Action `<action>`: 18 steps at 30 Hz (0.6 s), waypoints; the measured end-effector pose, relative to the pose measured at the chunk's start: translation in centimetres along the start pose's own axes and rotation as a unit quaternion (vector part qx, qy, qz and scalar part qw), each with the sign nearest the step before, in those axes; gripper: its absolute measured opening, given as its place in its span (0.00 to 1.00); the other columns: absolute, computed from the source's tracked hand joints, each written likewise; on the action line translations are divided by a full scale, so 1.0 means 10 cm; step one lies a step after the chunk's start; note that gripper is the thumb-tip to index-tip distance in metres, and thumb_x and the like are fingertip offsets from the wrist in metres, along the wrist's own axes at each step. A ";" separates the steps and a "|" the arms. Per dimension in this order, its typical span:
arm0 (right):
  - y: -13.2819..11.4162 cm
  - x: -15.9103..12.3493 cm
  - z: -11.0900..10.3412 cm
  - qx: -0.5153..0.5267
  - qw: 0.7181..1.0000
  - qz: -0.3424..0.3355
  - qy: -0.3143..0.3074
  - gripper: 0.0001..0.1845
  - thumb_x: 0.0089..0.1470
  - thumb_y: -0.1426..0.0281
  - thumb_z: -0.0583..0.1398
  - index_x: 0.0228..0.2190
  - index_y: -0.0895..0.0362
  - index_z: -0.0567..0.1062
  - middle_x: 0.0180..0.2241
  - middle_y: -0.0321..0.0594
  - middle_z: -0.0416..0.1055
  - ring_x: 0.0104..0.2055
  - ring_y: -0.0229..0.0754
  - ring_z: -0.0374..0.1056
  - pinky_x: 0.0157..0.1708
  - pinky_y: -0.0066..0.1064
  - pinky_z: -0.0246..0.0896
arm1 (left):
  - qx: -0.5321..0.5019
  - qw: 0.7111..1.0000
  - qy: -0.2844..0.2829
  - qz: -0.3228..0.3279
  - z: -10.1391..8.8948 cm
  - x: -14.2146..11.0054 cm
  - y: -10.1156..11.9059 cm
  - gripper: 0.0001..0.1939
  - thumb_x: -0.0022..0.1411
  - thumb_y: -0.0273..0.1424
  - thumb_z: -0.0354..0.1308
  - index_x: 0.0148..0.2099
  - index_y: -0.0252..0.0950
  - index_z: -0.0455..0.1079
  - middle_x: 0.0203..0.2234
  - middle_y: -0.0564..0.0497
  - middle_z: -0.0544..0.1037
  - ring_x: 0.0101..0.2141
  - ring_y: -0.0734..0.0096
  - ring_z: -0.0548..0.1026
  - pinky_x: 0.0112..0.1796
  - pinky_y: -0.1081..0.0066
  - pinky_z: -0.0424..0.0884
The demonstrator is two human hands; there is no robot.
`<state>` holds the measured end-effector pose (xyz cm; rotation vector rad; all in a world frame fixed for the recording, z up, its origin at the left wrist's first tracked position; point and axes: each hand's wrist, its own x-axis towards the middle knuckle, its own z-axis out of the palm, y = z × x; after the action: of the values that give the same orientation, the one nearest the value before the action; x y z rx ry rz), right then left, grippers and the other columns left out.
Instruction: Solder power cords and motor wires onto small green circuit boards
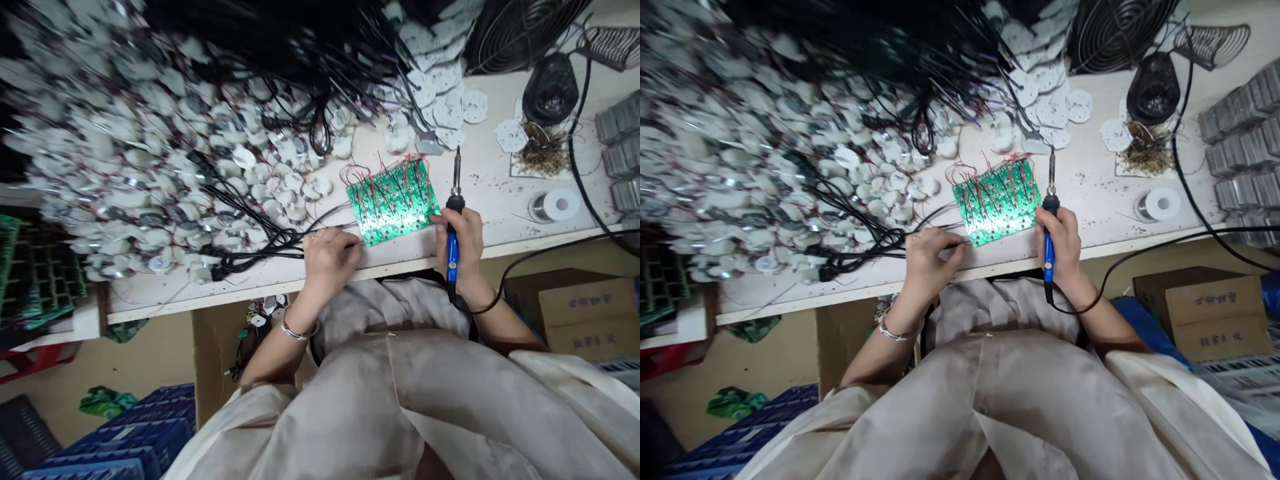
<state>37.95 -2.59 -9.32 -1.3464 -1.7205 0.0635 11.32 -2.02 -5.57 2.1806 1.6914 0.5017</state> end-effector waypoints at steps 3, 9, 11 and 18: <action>0.01 -0.02 0.01 -0.005 1.000 0.003 -0.004 0.23 0.63 0.71 0.58 0.58 0.47 0.70 0.42 0.41 0.71 0.43 0.41 0.74 0.40 0.33 0.75 | 0.004 0.999 0.006 0.051 -0.09 -0.04 -0.03 0.05 0.65 0.31 0.61 0.42 0.40 0.78 0.35 0.49 0.80 0.39 0.61 0.77 0.41 0.60 0.64; 0.01 -0.03 0.01 -0.004 1.000 -0.012 0.008 0.24 0.63 0.72 0.57 0.59 0.46 0.68 0.42 0.40 0.72 0.42 0.41 0.75 0.42 0.35 0.75 | -0.047 0.987 0.109 0.106 -0.52 0.64 -0.18 0.07 0.69 0.34 0.60 0.37 0.39 0.74 0.33 0.51 0.77 0.38 0.68 0.75 0.43 0.65 0.71; 0.00 -0.03 0.01 0.000 1.000 -0.017 0.015 0.24 0.63 0.73 0.58 0.59 0.47 0.67 0.40 0.39 0.73 0.41 0.41 0.75 0.41 0.35 0.74 | 0.051 0.992 0.112 0.028 -0.69 1.19 -0.25 0.04 0.67 0.32 0.63 0.40 0.38 0.74 0.37 0.51 0.77 0.45 0.66 0.74 0.50 0.63 0.69; -0.02 -0.03 0.02 -0.001 0.998 -0.021 0.054 0.26 0.62 0.76 0.58 0.59 0.49 0.67 0.36 0.39 0.74 0.41 0.41 0.73 0.42 0.34 0.72 | 0.273 0.962 0.002 -0.020 -1.11 2.59 -0.42 0.23 0.72 0.29 0.48 0.67 0.34 0.63 0.58 0.49 0.70 0.65 0.47 0.62 0.58 0.45 0.57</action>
<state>37.63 -2.86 -9.51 -1.2905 -1.6571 -0.0351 8.48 24.67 4.09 2.4943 2.0565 0.0172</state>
